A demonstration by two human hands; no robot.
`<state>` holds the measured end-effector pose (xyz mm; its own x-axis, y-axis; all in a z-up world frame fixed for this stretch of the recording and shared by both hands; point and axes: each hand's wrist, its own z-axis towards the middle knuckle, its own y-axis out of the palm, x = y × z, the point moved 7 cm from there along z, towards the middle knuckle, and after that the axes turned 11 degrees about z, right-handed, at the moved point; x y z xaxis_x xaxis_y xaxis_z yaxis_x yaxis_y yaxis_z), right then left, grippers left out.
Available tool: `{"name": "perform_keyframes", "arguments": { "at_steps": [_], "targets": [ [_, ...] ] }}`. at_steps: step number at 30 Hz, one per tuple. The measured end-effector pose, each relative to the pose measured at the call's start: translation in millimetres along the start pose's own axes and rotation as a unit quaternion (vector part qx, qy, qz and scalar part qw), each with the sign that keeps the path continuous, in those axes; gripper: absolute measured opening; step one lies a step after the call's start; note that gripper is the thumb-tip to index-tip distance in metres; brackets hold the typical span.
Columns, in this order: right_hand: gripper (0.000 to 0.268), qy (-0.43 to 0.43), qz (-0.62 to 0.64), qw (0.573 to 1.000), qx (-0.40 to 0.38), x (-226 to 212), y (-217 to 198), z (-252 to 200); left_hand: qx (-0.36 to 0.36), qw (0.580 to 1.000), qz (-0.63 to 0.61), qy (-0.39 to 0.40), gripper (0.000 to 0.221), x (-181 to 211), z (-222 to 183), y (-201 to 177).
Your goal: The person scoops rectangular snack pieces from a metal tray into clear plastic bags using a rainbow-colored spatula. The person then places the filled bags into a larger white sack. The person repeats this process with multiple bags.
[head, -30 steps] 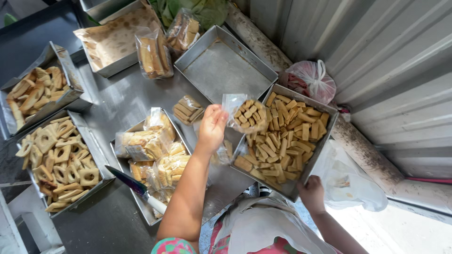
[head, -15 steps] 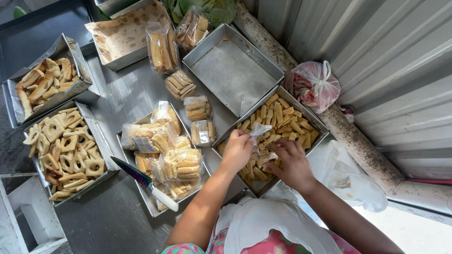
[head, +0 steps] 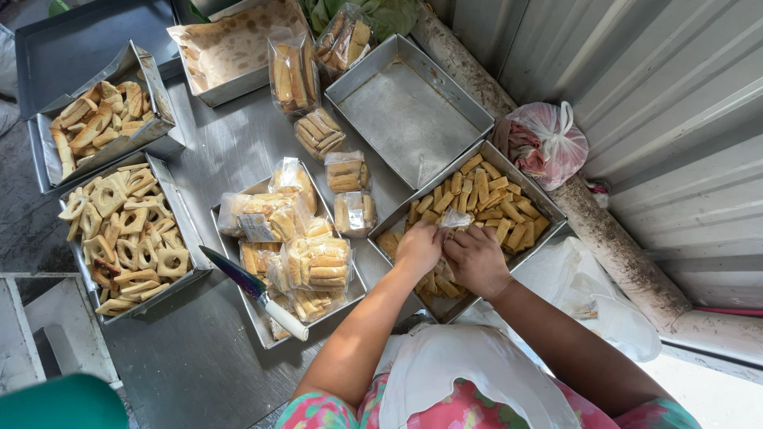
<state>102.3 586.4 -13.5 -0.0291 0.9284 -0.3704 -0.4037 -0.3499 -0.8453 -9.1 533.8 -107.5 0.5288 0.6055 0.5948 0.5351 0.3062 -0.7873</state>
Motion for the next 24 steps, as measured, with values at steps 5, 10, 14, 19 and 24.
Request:
{"name": "perform_keyframes", "arguments": {
  "at_steps": [5, 10, 14, 19, 24],
  "targets": [
    [0.017, -0.012, 0.027, 0.999, 0.021, 9.2, -5.6, -2.1, 0.092, 0.995, 0.003, 0.045, 0.037, 4.2, 9.8, 14.7],
    [0.013, 0.007, 0.049, 0.998, 0.029, 18.6, -7.4, -11.0, 0.116, 0.991, 0.019, 0.066, 0.037, 14.5, 20.2, 25.3],
    [0.012, 0.03, 0.06, 0.996, 0.049, 20.5, -8.1, -24.1, 0.073, 0.995, 0.023, 0.056, 0.034, 11.4, 29.2, 32.1],
    [0.013, 0.044, 0.1, 0.99, 0.089, 26.8, -14.6, -43.2, 0.015, 0.999, 0.022, 0.037, 0.032, 12.9, 39.6, 34.4],
    [0.013, 0.06, 0.102, 0.985, 0.121, 48.7, -19.9, -55.9, -0.006, 0.995, 0.084, 0.046, 0.032, 31.0, 29.3, 20.8]
  ]
}}
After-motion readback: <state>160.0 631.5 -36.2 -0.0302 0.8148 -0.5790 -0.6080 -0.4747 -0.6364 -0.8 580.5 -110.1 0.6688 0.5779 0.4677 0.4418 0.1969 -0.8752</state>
